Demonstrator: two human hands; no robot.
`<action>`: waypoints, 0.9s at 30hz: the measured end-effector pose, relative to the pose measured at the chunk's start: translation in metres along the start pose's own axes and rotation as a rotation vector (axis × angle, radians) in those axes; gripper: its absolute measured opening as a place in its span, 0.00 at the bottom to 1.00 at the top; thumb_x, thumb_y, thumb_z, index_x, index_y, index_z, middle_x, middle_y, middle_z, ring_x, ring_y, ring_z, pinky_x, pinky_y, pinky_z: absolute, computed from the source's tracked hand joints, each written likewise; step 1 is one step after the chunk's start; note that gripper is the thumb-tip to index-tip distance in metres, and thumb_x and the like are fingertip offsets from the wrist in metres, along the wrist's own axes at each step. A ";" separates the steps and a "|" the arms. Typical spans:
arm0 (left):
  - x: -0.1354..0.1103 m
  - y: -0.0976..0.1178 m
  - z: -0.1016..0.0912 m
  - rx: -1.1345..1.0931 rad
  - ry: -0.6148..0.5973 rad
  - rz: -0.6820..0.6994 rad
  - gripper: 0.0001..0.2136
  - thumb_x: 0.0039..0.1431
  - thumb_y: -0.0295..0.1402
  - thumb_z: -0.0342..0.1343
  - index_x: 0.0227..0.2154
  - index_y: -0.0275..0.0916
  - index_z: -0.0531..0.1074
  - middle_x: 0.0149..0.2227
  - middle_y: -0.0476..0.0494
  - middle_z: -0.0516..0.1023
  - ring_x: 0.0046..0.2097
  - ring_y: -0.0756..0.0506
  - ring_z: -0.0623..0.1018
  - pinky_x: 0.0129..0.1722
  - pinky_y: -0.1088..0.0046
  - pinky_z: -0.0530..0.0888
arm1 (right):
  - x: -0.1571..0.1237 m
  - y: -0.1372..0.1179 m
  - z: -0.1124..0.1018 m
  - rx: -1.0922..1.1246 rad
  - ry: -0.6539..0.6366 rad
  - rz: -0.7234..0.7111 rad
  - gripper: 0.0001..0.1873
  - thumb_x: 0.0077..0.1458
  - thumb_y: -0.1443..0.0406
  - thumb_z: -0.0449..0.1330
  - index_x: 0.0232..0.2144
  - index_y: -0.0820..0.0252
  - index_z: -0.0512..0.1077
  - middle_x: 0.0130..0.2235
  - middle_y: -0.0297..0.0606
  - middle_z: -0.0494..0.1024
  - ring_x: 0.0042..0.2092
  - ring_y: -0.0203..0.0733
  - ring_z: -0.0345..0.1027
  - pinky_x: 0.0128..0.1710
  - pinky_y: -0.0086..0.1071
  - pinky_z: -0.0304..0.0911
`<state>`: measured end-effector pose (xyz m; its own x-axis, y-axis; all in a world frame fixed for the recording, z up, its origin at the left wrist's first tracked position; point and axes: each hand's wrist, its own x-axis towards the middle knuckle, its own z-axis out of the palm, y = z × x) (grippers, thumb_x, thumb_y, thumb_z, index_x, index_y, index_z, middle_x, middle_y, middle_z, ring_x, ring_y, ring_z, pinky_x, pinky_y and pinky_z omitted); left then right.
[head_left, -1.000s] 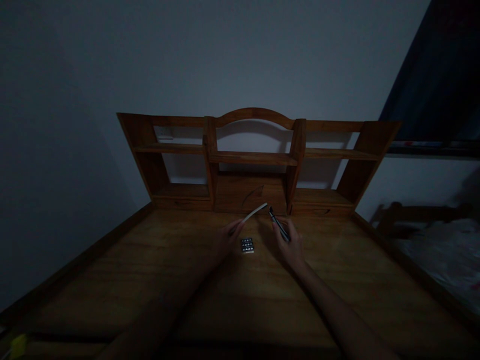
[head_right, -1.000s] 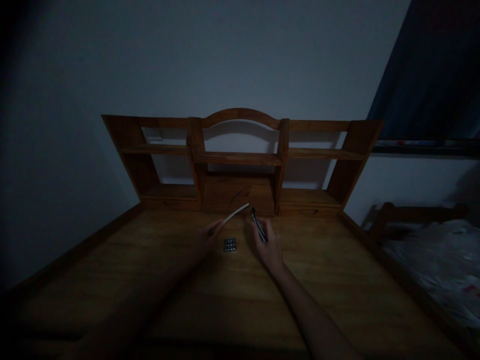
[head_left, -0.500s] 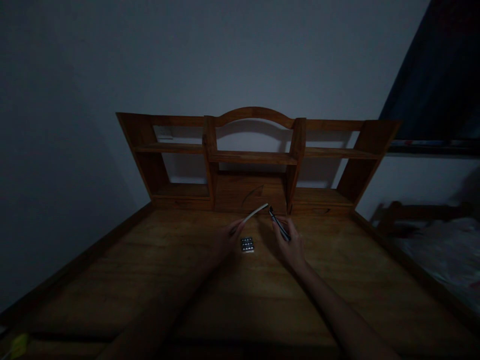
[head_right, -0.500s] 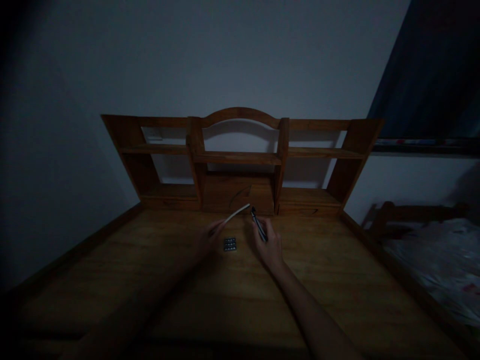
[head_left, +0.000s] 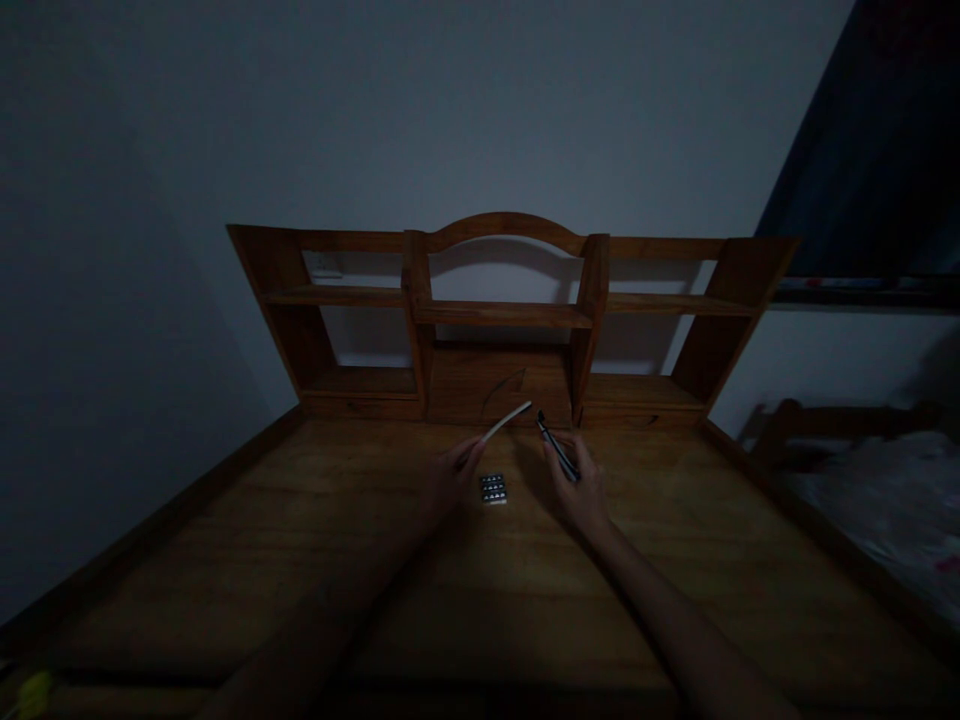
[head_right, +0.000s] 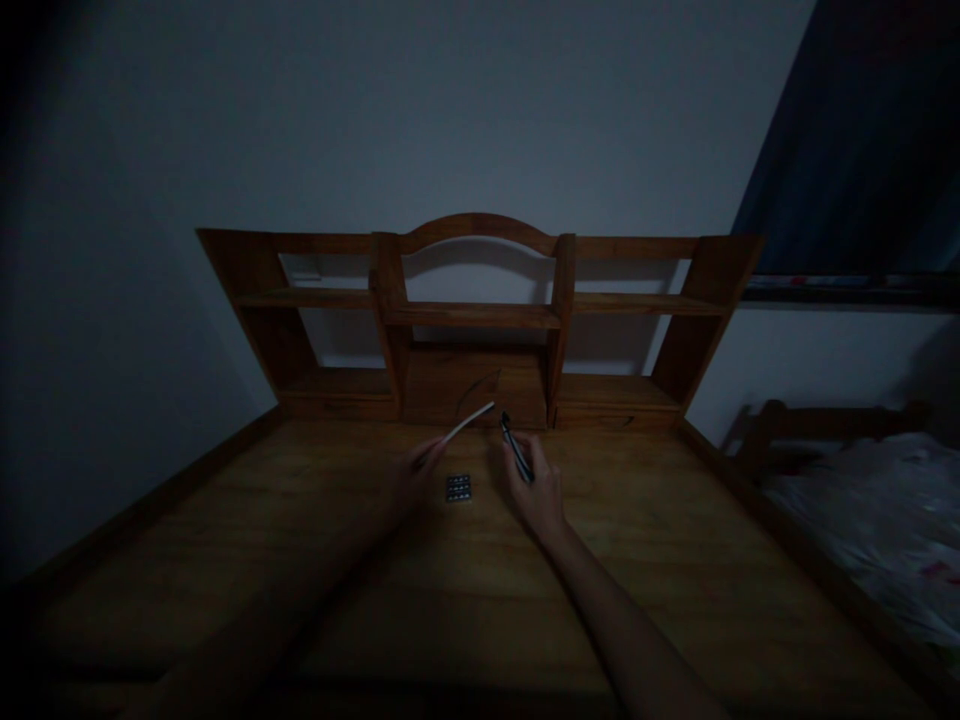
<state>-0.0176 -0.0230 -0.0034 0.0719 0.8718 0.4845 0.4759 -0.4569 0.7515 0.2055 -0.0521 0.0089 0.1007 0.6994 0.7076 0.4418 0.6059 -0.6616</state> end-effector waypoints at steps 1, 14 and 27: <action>0.000 -0.001 0.000 0.000 0.001 -0.015 0.19 0.64 0.46 0.47 0.49 0.41 0.73 0.46 0.48 0.76 0.47 0.48 0.76 0.48 0.72 0.72 | 0.000 0.001 0.000 0.002 0.001 0.000 0.11 0.62 0.60 0.57 0.46 0.56 0.67 0.43 0.35 0.76 0.42 0.40 0.72 0.42 0.31 0.67; -0.001 -0.004 0.005 -0.063 -0.010 -0.021 0.20 0.64 0.46 0.47 0.49 0.41 0.73 0.48 0.46 0.75 0.48 0.46 0.75 0.48 0.70 0.72 | -0.001 0.001 -0.002 -0.022 0.017 -0.008 0.11 0.62 0.60 0.56 0.46 0.56 0.67 0.42 0.35 0.76 0.40 0.40 0.73 0.42 0.30 0.67; -0.002 0.001 0.003 -0.017 0.000 0.003 0.20 0.63 0.46 0.47 0.48 0.40 0.73 0.46 0.46 0.76 0.45 0.46 0.76 0.46 0.70 0.72 | -0.001 -0.001 -0.002 -0.030 -0.005 0.018 0.13 0.62 0.58 0.55 0.47 0.57 0.67 0.42 0.37 0.75 0.40 0.41 0.72 0.40 0.32 0.67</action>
<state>-0.0149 -0.0245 -0.0053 0.0739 0.8704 0.4868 0.4608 -0.4627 0.7573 0.2069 -0.0543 0.0089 0.1043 0.7122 0.6942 0.4668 0.5813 -0.6665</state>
